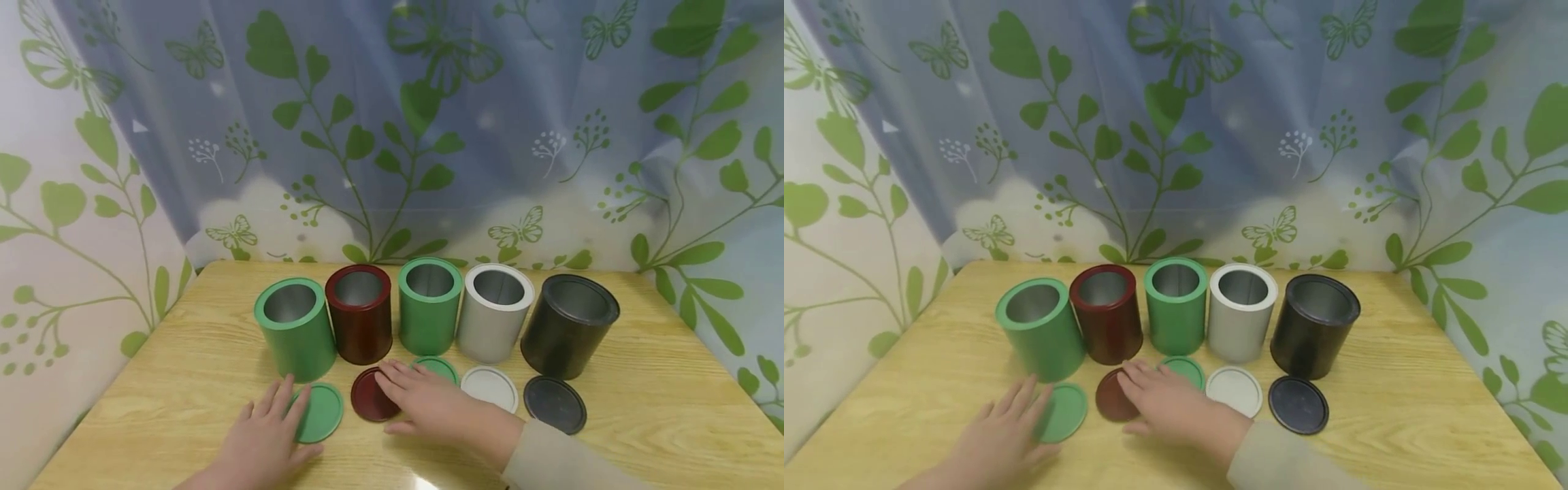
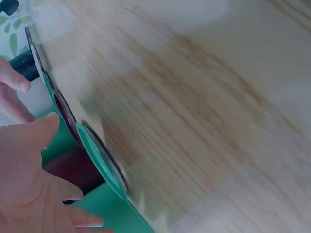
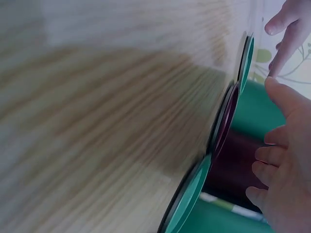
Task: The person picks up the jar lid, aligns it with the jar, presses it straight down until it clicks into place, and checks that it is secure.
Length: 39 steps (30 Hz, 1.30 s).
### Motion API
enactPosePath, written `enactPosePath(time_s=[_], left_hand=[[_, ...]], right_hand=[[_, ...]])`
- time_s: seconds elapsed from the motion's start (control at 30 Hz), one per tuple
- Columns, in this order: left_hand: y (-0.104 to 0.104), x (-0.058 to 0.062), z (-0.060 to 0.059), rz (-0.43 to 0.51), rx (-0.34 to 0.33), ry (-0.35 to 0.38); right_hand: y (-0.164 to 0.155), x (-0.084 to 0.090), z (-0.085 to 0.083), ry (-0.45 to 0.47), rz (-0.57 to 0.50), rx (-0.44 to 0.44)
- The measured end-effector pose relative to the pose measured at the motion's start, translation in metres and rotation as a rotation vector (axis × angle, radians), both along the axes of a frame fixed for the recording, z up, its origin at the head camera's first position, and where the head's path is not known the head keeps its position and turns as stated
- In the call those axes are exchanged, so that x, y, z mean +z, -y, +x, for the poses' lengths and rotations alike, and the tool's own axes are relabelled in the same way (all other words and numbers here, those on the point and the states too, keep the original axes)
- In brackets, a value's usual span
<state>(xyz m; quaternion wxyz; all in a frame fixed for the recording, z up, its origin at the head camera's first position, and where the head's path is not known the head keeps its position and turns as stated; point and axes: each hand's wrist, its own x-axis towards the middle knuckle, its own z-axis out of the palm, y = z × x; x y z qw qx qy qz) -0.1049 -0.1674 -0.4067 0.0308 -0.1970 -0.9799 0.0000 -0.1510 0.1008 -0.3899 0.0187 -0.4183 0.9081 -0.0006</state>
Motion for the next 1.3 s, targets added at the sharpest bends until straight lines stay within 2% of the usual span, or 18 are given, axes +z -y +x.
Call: enactPosePath(time_s=[0.33, 0.63, 0.9, 1.13, 1.3], left_hand=[[0.009, -0.003, -0.003, 0.028, 0.019, 0.148], [0.010, -0.007, -0.007, 0.034, -0.013, 0.163], [0.010, -0.010, -0.012, 0.046, 0.012, 0.264], [0.010, -0.015, -0.014, 0.075, -0.072, 0.281], [0.006, -0.017, -0.015, 0.115, -0.107, 0.280]], right_hand=[[0.044, 0.004, -0.008, -0.003, 0.074, 0.092], [0.065, 0.001, -0.014, 0.074, 0.080, 0.082], [0.076, -0.007, -0.014, 0.102, 0.177, 0.053], [0.079, -0.011, -0.014, 0.097, 0.215, 0.046], [0.078, -0.012, -0.014, 0.102, 0.213, 0.043]])
